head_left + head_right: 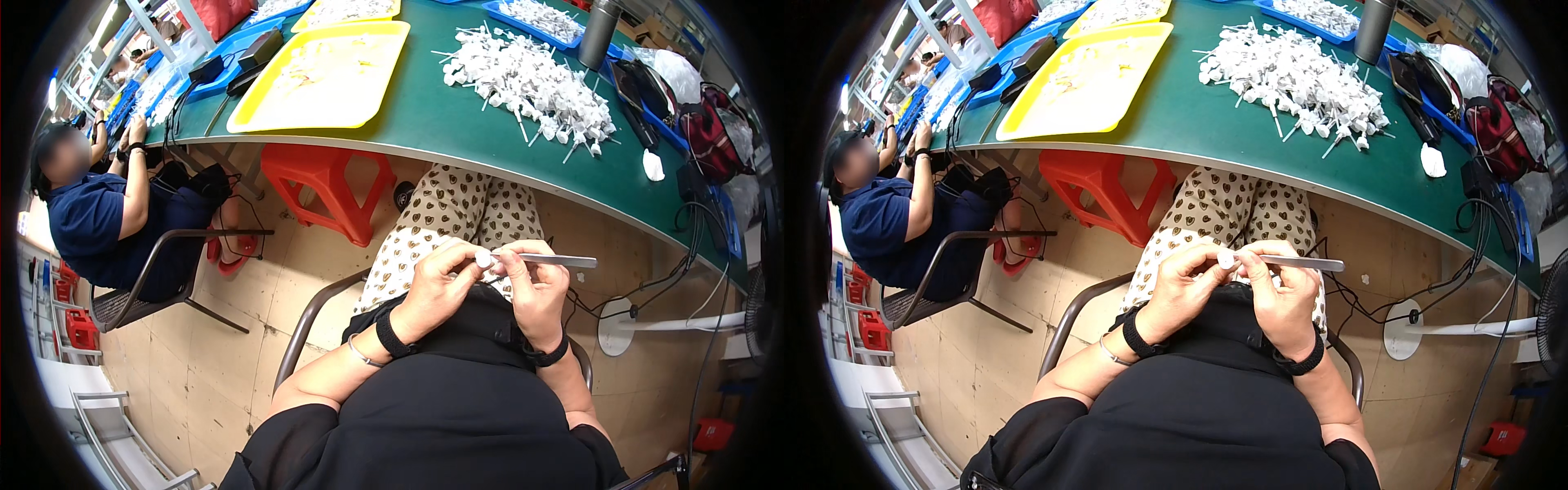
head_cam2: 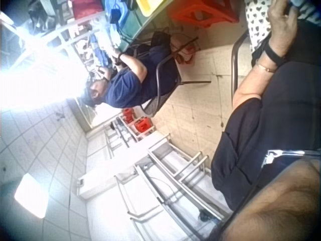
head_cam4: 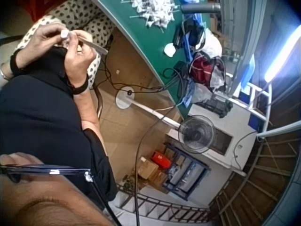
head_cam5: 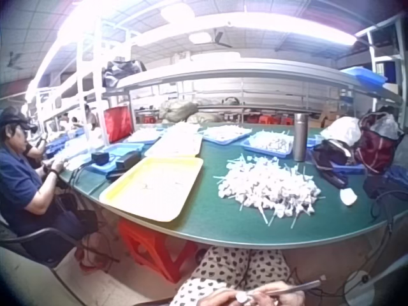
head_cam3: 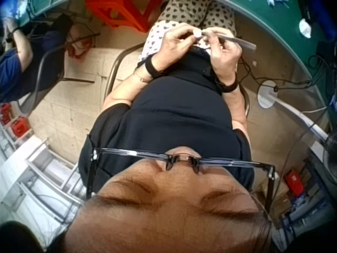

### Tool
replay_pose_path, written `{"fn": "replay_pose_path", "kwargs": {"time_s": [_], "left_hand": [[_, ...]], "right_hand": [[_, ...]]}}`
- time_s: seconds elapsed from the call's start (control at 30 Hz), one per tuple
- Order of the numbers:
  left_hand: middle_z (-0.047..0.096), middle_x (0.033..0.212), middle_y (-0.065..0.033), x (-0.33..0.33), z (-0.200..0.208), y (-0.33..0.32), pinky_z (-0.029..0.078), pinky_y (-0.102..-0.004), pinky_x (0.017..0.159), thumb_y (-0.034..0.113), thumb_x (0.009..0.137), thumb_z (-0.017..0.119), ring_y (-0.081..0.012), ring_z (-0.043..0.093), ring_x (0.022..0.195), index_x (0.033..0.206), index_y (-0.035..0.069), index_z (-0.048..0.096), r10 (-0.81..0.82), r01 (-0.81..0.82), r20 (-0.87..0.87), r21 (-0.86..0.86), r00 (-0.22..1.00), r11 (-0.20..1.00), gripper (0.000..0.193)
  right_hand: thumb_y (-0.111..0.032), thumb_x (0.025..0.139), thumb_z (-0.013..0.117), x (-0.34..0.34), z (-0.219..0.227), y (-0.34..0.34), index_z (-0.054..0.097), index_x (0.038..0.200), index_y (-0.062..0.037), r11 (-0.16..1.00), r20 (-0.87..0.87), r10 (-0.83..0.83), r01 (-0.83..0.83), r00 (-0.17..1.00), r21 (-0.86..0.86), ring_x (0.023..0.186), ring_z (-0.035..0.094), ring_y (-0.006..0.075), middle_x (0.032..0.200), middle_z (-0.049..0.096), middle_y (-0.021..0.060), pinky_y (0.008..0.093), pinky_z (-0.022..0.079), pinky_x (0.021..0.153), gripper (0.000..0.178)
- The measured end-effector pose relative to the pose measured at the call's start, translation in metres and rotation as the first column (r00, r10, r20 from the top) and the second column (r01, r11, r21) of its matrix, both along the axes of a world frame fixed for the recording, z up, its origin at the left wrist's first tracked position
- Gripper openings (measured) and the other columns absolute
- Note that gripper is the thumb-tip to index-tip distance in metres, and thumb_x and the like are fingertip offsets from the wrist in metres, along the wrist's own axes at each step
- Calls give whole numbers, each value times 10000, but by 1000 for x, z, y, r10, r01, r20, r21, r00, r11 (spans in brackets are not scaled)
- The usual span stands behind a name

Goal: The person sits at a green workbench and uses tweezers to manipulate small white plastic components. They repeatedly pick up individual pieces, adjust them with the tool, and place them into a pile on the table. The task involves repetitive, precise handling of small parts in a manufacturing or assembly setting.

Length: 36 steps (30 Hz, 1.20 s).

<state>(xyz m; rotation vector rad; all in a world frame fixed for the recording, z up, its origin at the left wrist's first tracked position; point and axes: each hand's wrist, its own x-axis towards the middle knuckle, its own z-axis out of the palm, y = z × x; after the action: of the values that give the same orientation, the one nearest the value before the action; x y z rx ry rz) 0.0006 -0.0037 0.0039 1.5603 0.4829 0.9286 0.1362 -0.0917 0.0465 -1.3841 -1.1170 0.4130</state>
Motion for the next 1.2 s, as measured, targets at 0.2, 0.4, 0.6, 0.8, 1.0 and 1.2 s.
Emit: {"fn": "replay_pose_path", "kwargs": {"time_s": [0.2,0.4,0.6,0.8,1.0,1.2], "left_hand": [[682,889,-75,-1,-1,3,557,-277,678,-43,912,709,-175,691,806,1019,5,715,27,-24,-9,220,1000,975,117],[669,912,-72,-1,-1,2,566,-265,704,-32,920,712,-156,686,810,1017,-4,710,-31,28,64,45,997,999,101],[669,949,-55,0,4,2,591,-248,755,-28,991,636,-124,691,843,1028,-21,679,-81,87,125,-38,989,996,58],[659,959,-46,-1,8,0,601,-252,777,-14,1001,632,-122,697,853,1045,-19,671,-94,109,151,-98,984,989,59],[655,953,-42,-2,7,1,596,-249,765,-19,1000,630,-120,697,857,1047,-22,672,-98,110,162,-67,982,992,63],[659,962,-39,-1,5,1,589,-243,754,-34,986,639,-114,694,853,1058,-18,686,-78,83,111,-43,991,996,87]], "right_hand": [[-89,1015,653,4,14,-3,651,1014,30,981,-363,42,-107,931,-161,757,685,114,880,733,99,264,577,716,118],[-4,936,719,-1,20,-5,709,967,31,996,209,-13,-5,978,85,724,714,166,856,733,107,281,563,665,48],[-16,927,738,1,9,-5,711,984,22,987,68,-20,9,998,162,724,714,183,876,743,114,287,558,672,74],[-37,926,749,0,7,-1,716,988,13,984,97,41,-57,994,168,736,718,191,876,748,116,295,557,664,86],[-48,923,753,-1,3,0,716,986,11,984,135,5,-29,991,176,718,713,209,869,746,118,301,553,656,94],[-38,929,737,-4,3,0,713,987,10,979,270,-52,-4,961,202,718,713,222,872,742,123,306,552,650,80]]}}
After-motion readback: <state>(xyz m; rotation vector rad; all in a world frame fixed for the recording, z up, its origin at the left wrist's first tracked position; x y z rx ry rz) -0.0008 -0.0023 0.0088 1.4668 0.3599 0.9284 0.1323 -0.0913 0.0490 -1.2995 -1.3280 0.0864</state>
